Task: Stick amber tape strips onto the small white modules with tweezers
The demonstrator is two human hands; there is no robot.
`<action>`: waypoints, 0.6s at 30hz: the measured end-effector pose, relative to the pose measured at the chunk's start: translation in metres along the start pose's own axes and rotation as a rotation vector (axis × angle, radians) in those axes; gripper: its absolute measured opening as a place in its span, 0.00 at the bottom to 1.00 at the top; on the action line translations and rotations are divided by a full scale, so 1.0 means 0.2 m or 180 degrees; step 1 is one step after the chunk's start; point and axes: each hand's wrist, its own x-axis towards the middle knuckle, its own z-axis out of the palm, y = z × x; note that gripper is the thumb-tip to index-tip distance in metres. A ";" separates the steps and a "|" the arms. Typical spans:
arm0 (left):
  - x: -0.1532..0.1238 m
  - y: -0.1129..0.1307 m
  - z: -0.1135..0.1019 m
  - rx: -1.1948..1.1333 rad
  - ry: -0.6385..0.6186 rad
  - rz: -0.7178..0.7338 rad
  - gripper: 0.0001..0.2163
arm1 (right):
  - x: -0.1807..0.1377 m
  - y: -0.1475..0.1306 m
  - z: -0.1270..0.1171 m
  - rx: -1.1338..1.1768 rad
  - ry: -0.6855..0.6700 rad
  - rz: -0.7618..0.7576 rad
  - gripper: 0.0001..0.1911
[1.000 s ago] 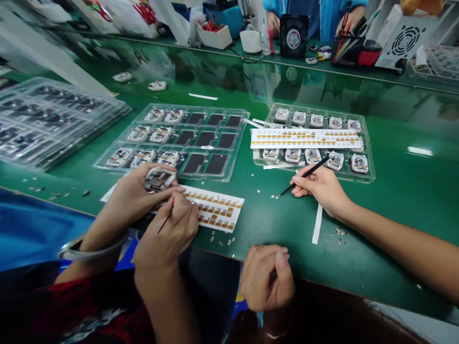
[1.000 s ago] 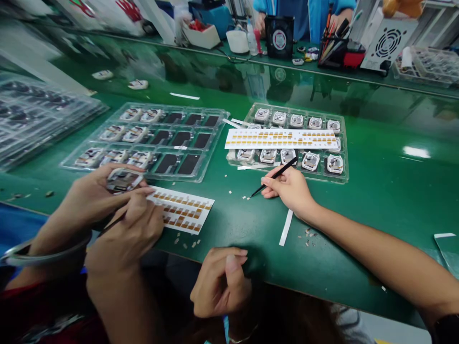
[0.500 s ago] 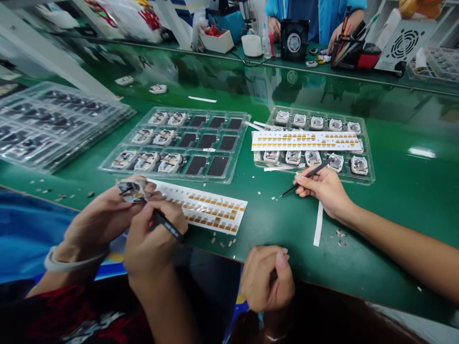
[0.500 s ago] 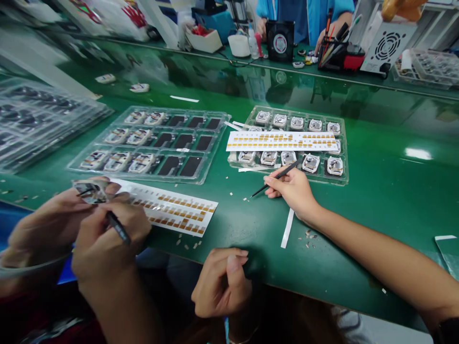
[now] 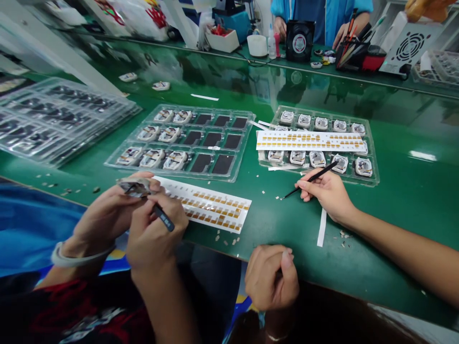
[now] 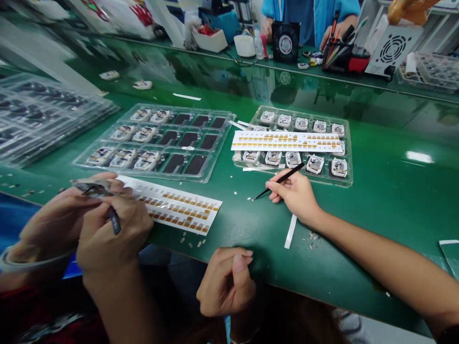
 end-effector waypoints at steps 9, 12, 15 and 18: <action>0.03 0.02 -0.02 -0.0144 -0.0260 0.0361 0.15 | 0.00 -0.05 -0.02 0.0348 0.0001 0.0255 0.18; 0.01 0.04 0.03 0.0107 -0.0144 0.0696 0.13 | -0.01 -0.13 -0.02 0.0421 -0.0100 0.0139 0.17; -0.20 0.04 0.24 0.0495 -0.0364 0.1342 0.07 | -0.05 -0.25 -0.07 0.0433 -0.0237 -0.0015 0.17; -0.53 0.00 0.51 0.0986 -0.0483 0.1940 0.09 | -0.14 -0.30 -0.18 0.0208 -0.0321 0.0051 0.17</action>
